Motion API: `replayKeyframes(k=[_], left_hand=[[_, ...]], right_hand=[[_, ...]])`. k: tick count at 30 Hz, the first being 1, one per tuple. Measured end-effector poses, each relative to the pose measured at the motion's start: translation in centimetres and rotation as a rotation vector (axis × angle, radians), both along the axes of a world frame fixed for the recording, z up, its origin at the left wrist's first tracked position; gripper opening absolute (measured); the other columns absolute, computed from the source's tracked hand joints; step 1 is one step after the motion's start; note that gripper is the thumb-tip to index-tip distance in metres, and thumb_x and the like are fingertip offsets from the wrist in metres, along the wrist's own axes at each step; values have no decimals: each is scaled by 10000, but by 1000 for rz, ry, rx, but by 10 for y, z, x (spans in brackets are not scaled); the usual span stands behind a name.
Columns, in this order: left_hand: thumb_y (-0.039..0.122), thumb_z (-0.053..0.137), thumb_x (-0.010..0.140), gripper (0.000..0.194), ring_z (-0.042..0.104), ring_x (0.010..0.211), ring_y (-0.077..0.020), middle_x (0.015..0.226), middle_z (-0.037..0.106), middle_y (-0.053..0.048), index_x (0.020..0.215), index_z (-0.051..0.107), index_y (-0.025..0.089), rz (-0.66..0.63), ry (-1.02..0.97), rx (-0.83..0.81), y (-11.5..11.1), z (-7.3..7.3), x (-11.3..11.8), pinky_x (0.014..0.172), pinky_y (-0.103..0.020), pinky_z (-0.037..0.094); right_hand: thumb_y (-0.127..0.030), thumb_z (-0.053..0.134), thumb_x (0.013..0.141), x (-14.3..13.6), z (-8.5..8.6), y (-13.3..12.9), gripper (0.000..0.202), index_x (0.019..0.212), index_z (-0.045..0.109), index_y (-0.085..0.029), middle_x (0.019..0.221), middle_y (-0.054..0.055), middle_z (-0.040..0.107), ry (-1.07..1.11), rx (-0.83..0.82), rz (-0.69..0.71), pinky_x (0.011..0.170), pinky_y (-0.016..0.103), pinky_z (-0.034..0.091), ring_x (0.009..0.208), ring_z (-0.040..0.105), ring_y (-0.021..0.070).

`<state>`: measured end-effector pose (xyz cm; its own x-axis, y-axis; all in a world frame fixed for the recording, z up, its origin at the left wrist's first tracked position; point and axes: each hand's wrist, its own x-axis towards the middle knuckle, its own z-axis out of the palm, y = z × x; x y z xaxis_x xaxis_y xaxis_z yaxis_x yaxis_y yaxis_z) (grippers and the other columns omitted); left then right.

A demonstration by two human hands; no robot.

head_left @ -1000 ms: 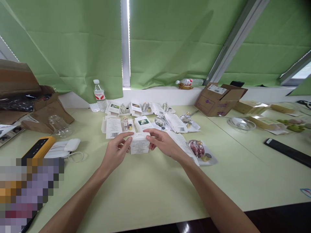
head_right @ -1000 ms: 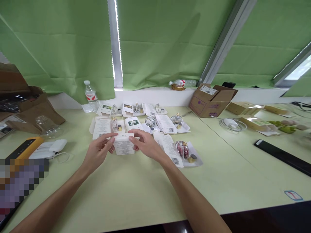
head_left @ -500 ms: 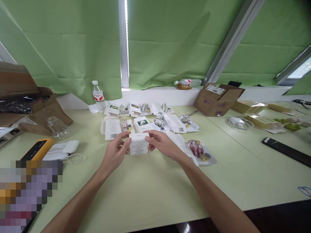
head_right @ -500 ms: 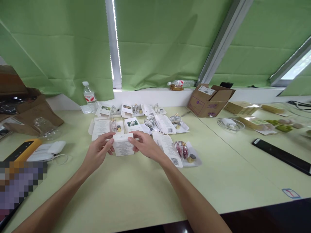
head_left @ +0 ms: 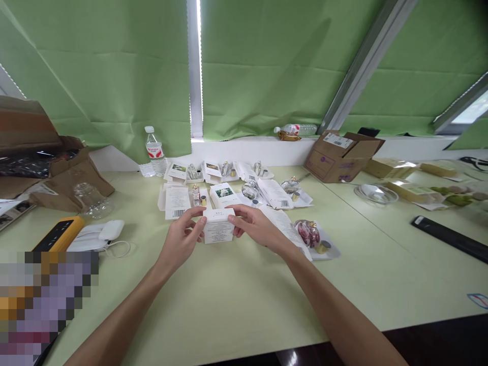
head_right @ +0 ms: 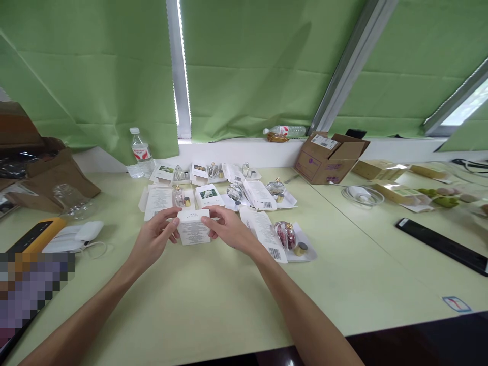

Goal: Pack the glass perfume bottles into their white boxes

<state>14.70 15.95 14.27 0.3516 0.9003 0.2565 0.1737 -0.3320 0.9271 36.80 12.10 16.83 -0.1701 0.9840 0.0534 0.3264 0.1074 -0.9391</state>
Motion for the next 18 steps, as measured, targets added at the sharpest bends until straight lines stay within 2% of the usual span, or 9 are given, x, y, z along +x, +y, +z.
replayKeyframes(k=[18], left_hand=[[463, 520, 911, 370, 605, 630, -108, 1128, 620, -64, 1195, 572, 231, 5, 7, 2, 0, 0, 1, 572, -274, 548]], right_hand=[[-492, 516, 922, 0, -2, 1, 384, 1170, 597, -210, 1070, 72, 653, 2, 6, 8, 677, 315, 570, 735, 655, 152]])
